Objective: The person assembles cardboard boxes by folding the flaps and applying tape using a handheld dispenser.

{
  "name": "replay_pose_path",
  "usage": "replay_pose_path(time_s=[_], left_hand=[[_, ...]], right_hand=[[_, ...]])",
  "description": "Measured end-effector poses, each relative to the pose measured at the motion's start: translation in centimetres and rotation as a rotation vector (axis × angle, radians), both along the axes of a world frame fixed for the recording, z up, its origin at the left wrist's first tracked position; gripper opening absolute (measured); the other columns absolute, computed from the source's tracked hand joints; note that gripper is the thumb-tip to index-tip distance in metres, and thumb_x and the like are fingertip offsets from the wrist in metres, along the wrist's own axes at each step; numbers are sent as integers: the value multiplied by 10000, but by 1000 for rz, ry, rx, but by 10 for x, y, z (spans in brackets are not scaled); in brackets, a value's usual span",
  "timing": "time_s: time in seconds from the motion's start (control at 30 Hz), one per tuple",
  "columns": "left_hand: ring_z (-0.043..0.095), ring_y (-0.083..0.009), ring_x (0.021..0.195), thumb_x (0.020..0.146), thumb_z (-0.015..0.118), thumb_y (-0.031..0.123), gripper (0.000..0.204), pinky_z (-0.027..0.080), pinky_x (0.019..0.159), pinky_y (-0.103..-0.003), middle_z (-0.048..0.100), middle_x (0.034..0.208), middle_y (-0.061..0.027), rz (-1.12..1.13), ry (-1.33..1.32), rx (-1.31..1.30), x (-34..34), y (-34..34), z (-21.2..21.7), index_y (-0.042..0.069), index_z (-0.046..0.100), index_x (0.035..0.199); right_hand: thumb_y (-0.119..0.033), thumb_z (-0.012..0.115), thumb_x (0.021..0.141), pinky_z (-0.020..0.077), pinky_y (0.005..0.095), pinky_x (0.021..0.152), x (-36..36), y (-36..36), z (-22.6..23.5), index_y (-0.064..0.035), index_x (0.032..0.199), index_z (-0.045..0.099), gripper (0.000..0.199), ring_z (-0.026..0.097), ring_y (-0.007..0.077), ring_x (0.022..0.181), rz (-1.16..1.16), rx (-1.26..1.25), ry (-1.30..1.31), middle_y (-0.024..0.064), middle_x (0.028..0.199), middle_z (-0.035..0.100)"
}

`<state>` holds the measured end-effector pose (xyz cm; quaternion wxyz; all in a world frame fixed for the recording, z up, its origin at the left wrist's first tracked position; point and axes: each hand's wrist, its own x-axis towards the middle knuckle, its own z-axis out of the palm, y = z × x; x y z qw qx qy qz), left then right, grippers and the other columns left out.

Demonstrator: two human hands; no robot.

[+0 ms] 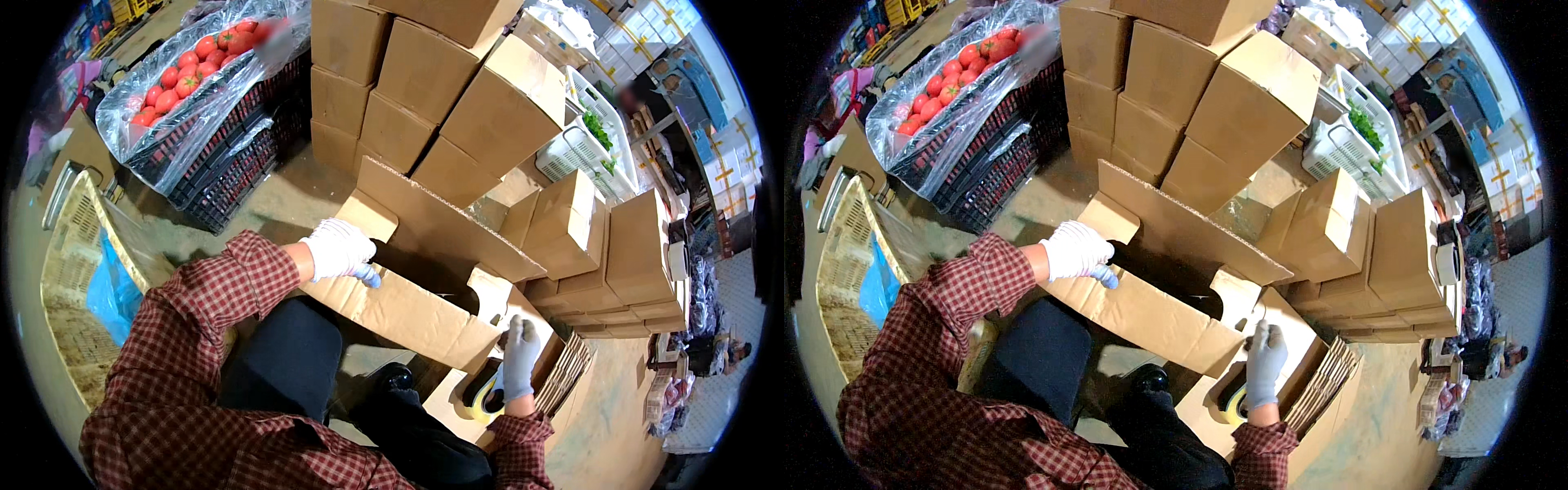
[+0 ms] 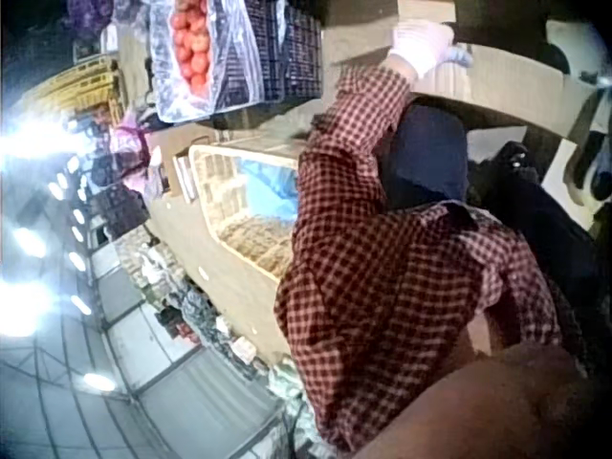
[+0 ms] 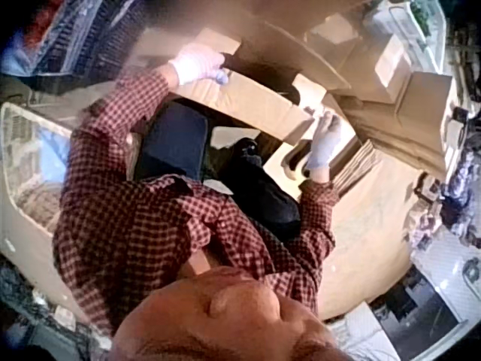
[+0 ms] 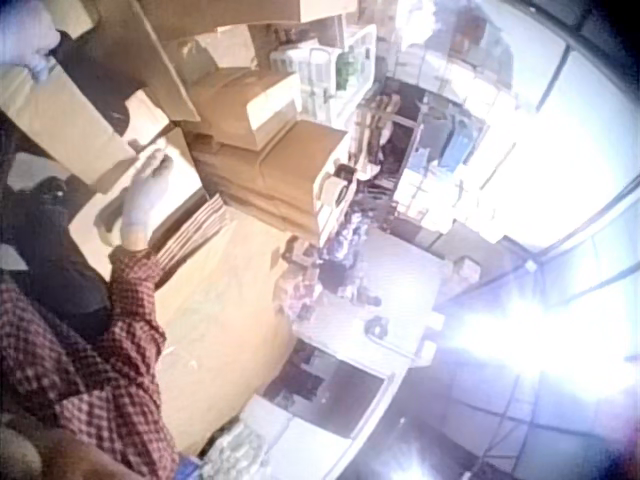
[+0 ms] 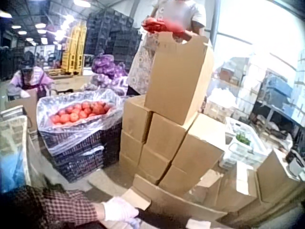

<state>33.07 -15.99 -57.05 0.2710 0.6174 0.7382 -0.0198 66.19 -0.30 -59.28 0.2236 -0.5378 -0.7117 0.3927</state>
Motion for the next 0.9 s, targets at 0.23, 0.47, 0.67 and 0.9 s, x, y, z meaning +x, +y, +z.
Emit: replay_pose_path(time_s=[0.23, 0.47, 0.67, 0.9], left_hand=[[552, -268, 818, 747, 585, 252, 156, 442, 731, -407, 571, 841, -96, -238, 370, 628, 42, -25, -21, 111, 603, 811], [412, -345, 1271, 802, 573, 448, 650, 304, 1078, -464, 442, 1358, -196, -245, 167, 565, 102, -43, -55, 29, 469, 1288], [461, -335, 1236, 847, 501, 327, 527, 337, 1062, -452, 477, 1327, -196, -223, 197, 651, 105, -46, -66, 13, 476, 1269], [504, -321, 1192, 862, 441, 222, 422, 378, 1037, -443, 525, 1271, -191, -222, 211, 756, 104, -45, -62, 12, 516, 1221]], right_hand=[[-381, 508, 856, 235, 501, 1063, -40, -44, -17, -20, 1285, 445, 564, 339, 395, 1281, 631, 684, -519, 189, 1358, 403], [-348, 628, 791, 267, 524, 1054, -48, -27, -5, -26, 1307, 440, 636, 327, 413, 1291, 601, 1047, -537, 194, 1376, 394], [-195, 591, 839, 361, 465, 988, -111, 37, 43, -25, 1276, 480, 481, 471, 368, 1181, 544, 1029, -358, 183, 1247, 530], [-264, 586, 827, 367, 456, 983, -63, -6, -6, -37, 1298, 465, 537, 474, 359, 1185, 826, 771, -437, 189, 1266, 514]])
